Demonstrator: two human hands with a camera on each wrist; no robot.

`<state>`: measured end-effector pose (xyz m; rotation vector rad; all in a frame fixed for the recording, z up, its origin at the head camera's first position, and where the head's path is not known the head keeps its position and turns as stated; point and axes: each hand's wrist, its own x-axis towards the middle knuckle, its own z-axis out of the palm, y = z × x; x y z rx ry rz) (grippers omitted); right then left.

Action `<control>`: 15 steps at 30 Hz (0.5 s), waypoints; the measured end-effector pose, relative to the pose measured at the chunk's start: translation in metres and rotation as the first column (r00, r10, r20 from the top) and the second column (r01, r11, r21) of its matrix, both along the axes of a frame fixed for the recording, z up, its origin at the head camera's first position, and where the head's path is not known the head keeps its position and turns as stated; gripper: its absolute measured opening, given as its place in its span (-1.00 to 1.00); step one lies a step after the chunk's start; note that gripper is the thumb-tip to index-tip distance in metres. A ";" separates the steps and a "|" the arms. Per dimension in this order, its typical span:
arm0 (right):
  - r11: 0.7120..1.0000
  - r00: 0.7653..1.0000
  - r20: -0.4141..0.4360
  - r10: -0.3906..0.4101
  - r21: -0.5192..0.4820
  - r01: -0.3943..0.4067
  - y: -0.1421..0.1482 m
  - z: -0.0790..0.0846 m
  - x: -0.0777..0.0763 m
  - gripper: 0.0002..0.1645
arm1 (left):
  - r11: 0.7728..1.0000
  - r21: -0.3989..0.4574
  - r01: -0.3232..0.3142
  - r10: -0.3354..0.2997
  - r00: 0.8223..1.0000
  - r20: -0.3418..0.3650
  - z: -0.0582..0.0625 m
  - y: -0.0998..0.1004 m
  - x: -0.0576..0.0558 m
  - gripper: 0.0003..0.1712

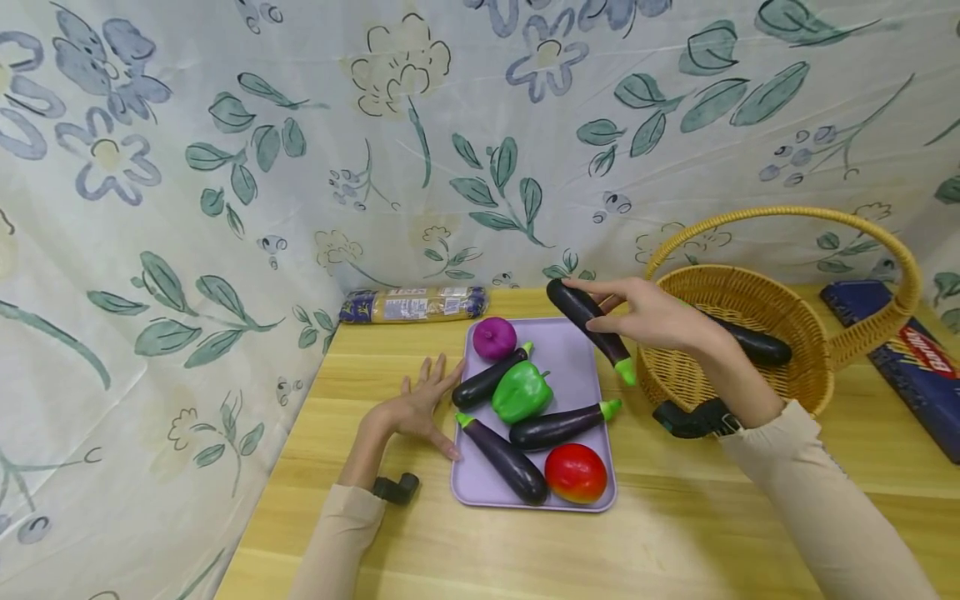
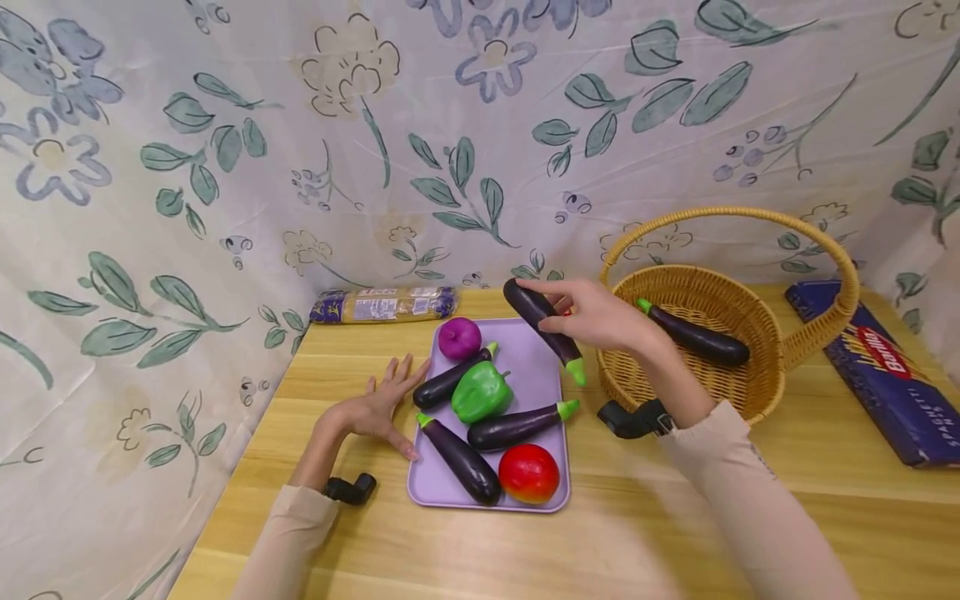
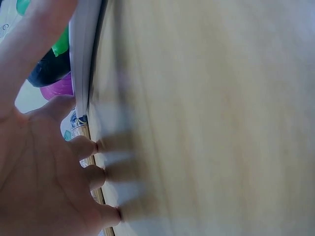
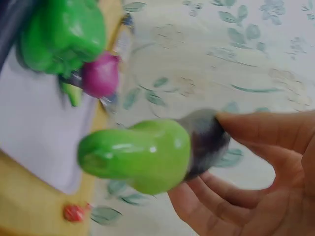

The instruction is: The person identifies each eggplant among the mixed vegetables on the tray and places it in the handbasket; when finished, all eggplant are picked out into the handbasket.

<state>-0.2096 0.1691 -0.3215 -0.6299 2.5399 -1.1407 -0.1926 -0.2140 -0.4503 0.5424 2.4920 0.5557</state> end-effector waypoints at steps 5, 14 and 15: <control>0.996 0.995 -0.075 0.063 0.071 -0.057 0.032 0.019 0.014 -0.25 | 1.000 0.002 -0.002 0.002 1.000 0.000 0.000 0.001 0.000 0.70; 0.983 0.985 -0.150 0.082 0.175 -0.055 0.099 0.024 0.032 -0.27 | 1.000 0.003 0.002 -0.002 1.000 0.001 0.001 0.001 0.001 0.70; 0.981 0.987 -0.143 0.077 0.187 -0.049 0.107 0.021 0.032 -0.26 | 1.000 0.002 0.002 -0.002 1.000 0.001 0.000 0.000 0.001 0.70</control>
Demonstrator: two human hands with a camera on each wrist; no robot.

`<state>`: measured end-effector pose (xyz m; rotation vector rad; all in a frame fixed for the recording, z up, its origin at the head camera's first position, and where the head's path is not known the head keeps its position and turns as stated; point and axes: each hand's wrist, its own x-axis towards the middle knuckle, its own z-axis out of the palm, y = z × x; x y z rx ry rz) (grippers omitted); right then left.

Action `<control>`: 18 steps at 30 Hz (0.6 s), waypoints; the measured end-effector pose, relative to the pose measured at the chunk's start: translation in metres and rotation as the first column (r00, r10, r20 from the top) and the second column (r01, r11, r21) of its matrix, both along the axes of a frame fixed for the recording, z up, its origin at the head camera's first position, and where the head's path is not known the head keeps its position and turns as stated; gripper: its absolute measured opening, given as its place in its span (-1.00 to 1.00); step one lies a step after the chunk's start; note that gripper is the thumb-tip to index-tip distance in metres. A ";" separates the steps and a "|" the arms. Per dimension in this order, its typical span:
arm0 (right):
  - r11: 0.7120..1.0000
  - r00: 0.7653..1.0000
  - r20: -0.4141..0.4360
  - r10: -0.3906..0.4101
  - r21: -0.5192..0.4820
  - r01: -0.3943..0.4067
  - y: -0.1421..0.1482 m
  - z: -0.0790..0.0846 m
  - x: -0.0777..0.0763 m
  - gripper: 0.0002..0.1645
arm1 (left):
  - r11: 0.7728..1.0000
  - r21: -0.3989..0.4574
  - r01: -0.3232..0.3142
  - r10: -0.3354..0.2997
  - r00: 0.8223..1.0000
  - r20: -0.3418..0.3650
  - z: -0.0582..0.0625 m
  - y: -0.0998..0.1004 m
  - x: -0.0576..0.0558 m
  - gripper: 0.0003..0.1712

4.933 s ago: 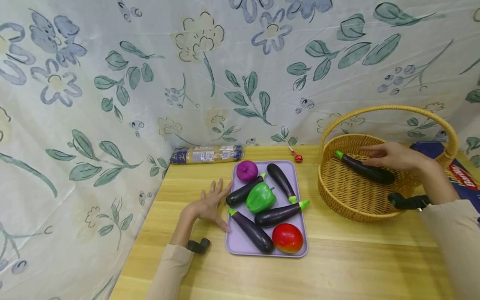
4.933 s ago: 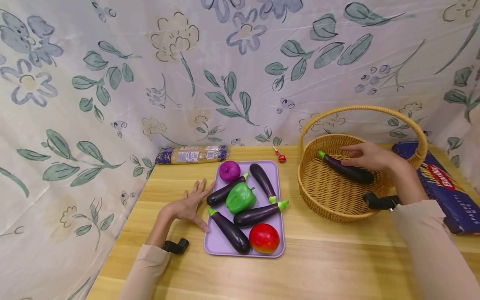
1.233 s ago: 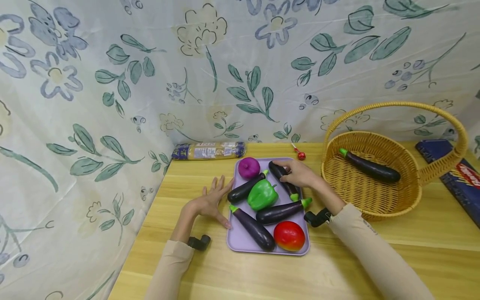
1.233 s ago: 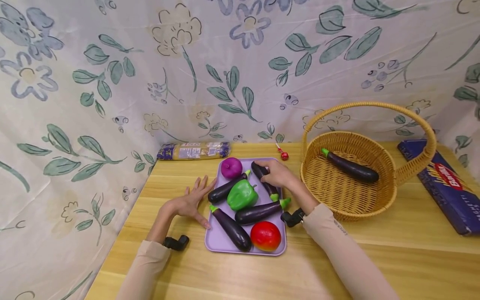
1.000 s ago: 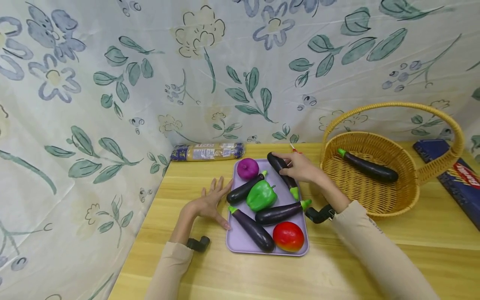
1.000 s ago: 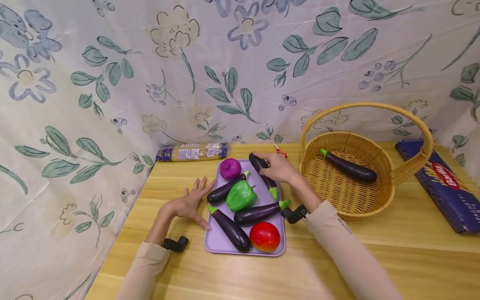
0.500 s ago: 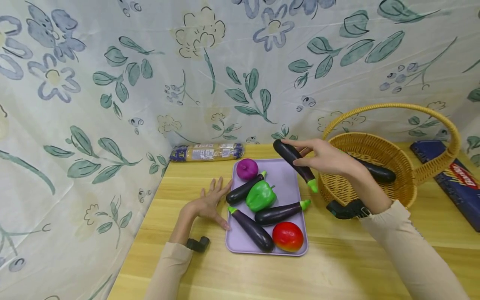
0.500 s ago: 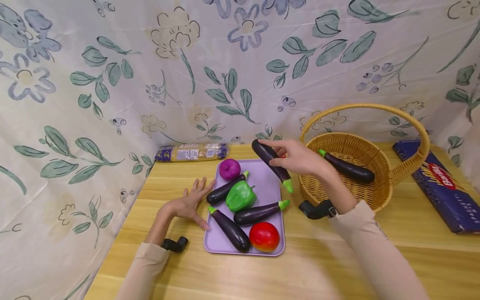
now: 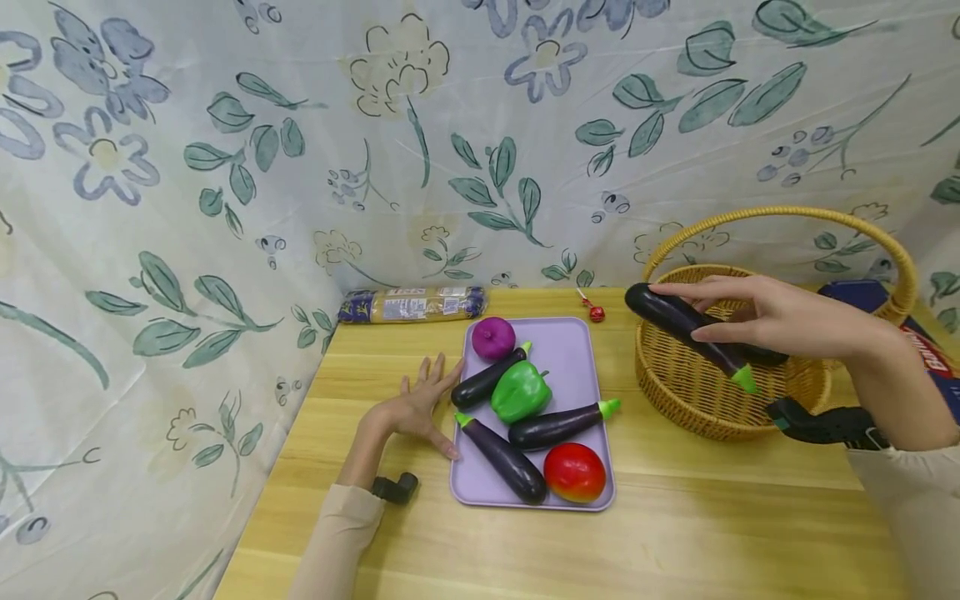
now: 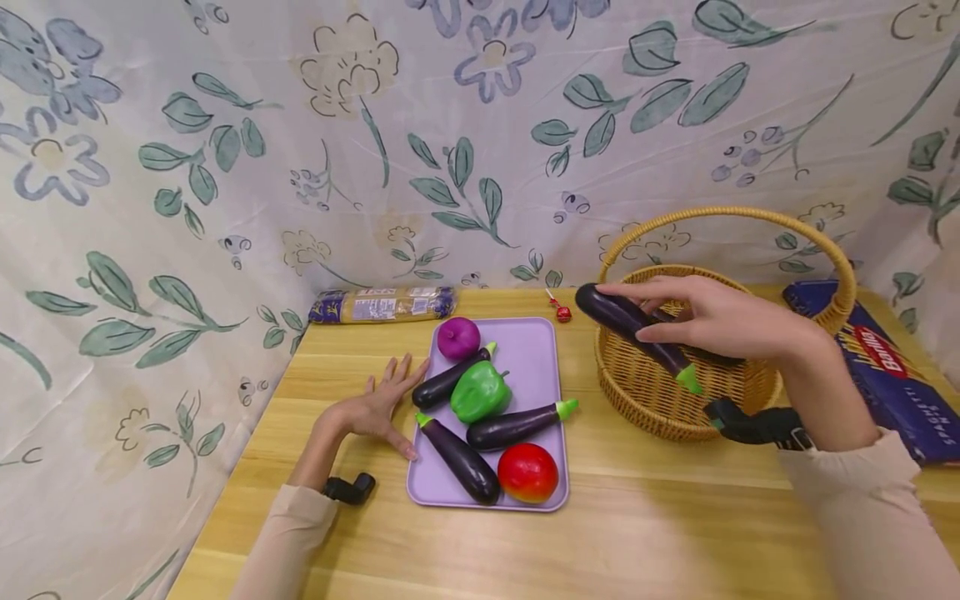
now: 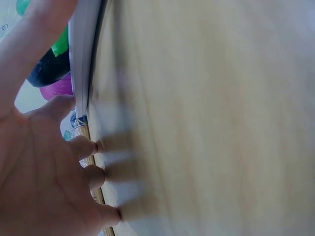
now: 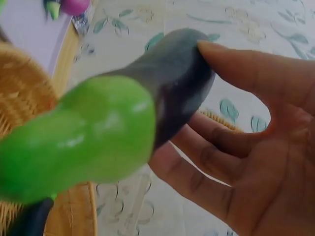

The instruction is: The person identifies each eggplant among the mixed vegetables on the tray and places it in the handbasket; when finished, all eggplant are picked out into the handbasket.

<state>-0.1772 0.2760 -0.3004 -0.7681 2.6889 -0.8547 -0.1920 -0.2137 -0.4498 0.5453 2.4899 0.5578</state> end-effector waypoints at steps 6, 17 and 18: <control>0.995 0.999 0.030 -0.018 0.095 0.015 0.038 -0.019 0.002 -0.24 | 1.000 -0.003 0.002 -0.002 1.000 0.003 0.000 0.000 0.000 0.70; 0.983 0.992 0.074 -0.102 0.159 0.089 0.053 -0.032 -0.015 -0.23 | 1.000 -0.006 -0.001 0.001 1.000 0.002 0.001 0.001 0.000 0.69; 0.983 0.993 0.069 -0.100 0.161 0.087 0.052 -0.033 -0.018 -0.22 | 1.000 -0.007 0.002 -0.002 1.000 0.001 0.001 0.001 0.000 0.69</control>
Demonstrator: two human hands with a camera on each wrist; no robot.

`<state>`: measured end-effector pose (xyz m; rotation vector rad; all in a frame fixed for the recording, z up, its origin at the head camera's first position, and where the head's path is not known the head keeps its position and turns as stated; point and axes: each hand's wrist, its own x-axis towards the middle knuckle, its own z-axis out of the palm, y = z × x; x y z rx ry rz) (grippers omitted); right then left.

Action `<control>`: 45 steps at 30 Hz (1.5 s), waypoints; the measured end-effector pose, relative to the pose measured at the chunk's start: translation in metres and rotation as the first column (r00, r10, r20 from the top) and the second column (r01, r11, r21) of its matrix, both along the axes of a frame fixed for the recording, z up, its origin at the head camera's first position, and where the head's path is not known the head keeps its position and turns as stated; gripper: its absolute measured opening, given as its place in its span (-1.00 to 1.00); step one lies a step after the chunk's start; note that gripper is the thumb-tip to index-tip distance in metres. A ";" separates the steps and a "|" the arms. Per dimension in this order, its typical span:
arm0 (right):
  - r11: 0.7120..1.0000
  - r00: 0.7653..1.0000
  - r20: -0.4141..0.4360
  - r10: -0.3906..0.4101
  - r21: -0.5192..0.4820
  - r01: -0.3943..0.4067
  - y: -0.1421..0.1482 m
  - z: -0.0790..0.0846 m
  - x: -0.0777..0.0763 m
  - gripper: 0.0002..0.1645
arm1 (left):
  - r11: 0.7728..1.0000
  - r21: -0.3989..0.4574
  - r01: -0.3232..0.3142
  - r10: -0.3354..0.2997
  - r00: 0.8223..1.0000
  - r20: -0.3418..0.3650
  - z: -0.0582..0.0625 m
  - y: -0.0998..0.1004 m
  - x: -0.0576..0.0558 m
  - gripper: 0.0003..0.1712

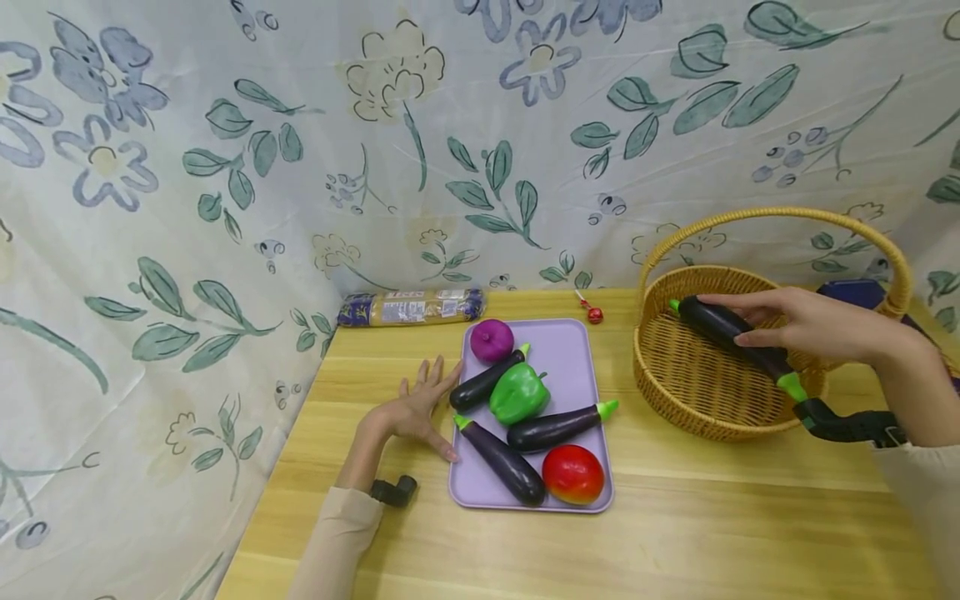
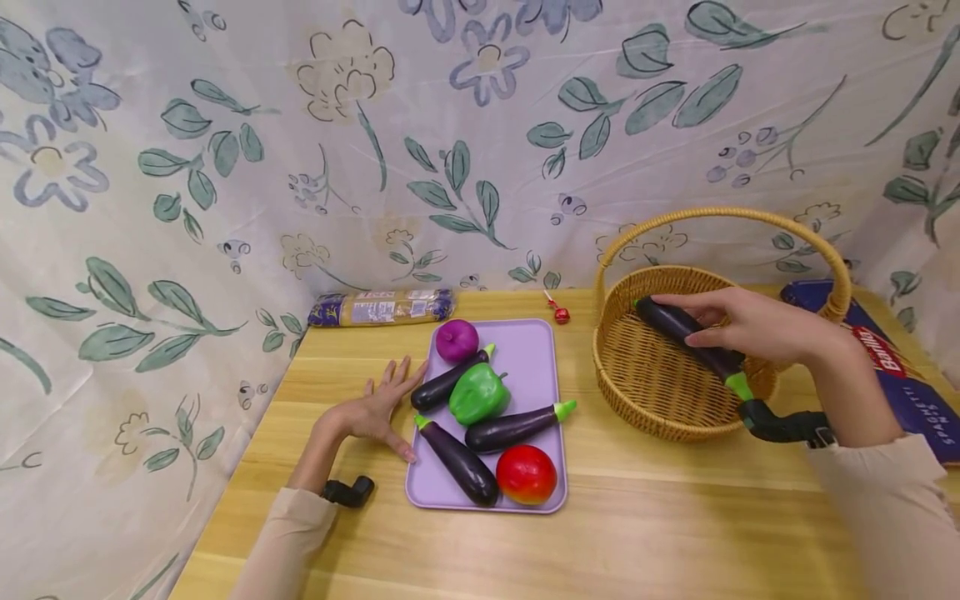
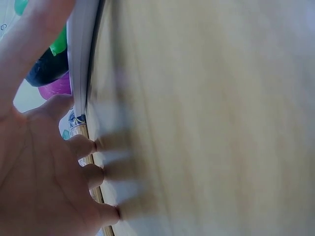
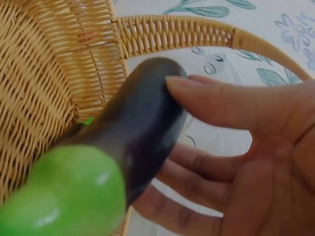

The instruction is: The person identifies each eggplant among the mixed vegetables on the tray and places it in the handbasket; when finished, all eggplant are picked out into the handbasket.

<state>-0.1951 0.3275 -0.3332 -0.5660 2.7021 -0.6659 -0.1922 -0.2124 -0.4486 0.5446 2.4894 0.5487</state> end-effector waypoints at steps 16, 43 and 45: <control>0.998 0.998 0.039 0.057 -0.039 -0.056 -0.005 -0.031 -0.040 -0.23 | 1.000 0.012 0.012 -0.012 1.000 -0.009 -0.001 0.002 -0.001 0.68; 0.997 0.999 -0.014 0.033 0.065 -0.032 -0.017 -0.060 -0.054 -0.23 | 1.000 0.014 0.001 -0.002 1.000 0.003 -0.002 -0.002 0.000 0.69; 0.997 0.999 -0.024 0.034 0.070 -0.032 -0.018 -0.061 -0.055 -0.23 | 1.000 0.021 0.003 -0.003 1.000 0.001 -0.001 -0.002 0.001 0.69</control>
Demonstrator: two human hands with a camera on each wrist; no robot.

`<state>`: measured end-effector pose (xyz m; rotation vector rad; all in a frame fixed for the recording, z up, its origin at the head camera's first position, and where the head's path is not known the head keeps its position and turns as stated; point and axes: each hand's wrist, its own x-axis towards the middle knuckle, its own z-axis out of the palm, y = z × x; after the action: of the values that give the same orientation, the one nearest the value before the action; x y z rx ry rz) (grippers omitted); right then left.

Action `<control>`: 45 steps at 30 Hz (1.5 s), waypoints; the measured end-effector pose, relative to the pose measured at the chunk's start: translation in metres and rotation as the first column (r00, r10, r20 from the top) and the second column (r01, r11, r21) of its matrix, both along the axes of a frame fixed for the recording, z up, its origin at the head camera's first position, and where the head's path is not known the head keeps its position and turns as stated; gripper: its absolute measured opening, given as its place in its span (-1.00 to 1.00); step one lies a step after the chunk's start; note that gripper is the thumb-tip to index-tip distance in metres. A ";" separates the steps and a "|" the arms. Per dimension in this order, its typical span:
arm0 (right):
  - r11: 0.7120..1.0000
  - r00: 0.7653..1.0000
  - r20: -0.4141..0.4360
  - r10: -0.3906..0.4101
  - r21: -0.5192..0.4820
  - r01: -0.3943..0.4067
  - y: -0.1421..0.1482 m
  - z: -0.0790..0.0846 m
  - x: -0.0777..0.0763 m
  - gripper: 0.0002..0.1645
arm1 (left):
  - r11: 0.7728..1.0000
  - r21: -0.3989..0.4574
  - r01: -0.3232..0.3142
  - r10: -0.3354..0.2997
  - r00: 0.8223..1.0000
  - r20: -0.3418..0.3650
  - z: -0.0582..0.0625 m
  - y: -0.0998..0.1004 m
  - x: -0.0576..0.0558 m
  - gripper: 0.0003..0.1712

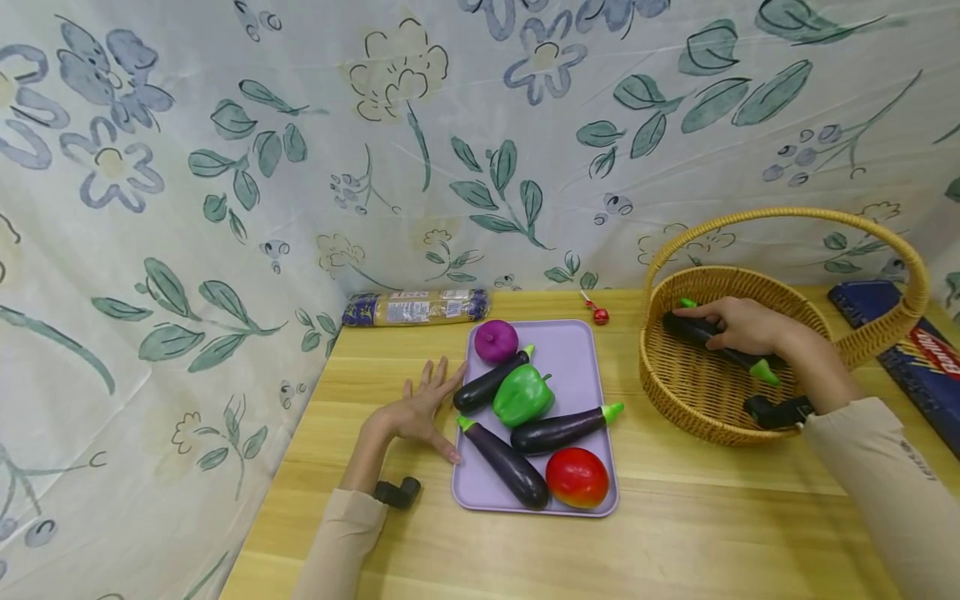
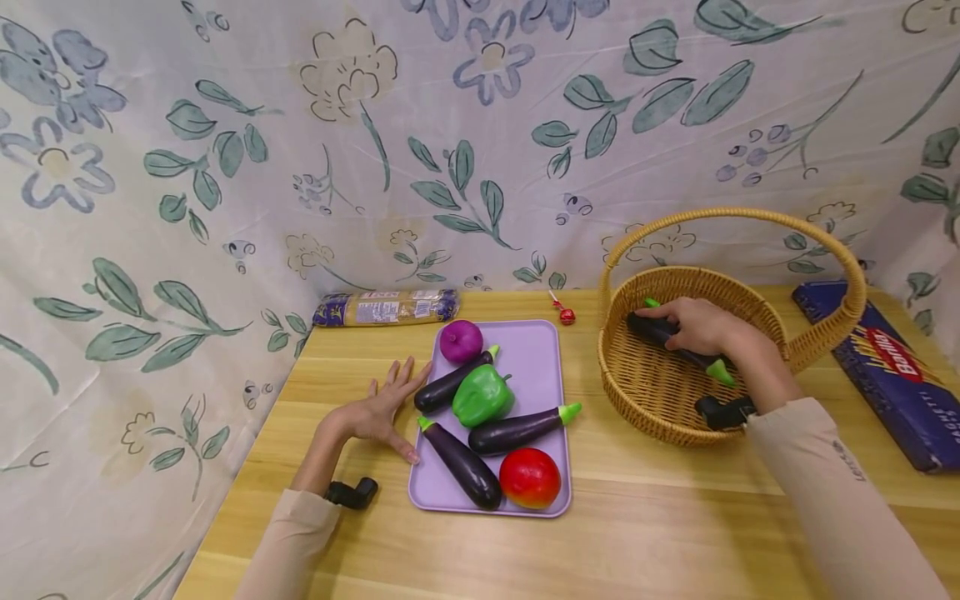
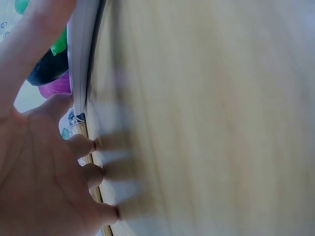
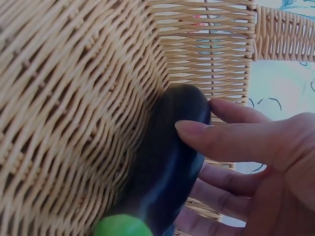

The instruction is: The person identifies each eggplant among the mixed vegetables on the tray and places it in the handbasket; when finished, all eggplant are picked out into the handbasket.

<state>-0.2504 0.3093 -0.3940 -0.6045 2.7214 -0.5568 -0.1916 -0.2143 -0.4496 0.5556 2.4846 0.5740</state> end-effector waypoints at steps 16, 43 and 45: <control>0.999 0.999 -0.035 -0.011 -0.031 0.010 -0.001 -0.006 -0.004 -0.21 | 1.000 0.001 0.001 -0.001 1.000 -0.012 0.001 0.000 0.001 0.69; 0.995 0.996 -0.039 -0.078 -0.070 0.076 0.006 -0.009 -0.004 -0.21 | 1.000 -0.012 -0.001 0.001 1.000 -0.006 -0.002 0.000 -0.001 0.68; 0.995 0.996 -0.041 -0.078 -0.072 0.075 0.005 -0.009 -0.003 -0.21 | 1.000 -0.011 0.000 0.000 1.000 -0.008 -0.001 0.000 0.000 0.68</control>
<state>-0.2538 0.3146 -0.4027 -0.5369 2.7856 -0.6681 -0.1919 -0.2141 -0.4505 0.5545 2.4942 0.5589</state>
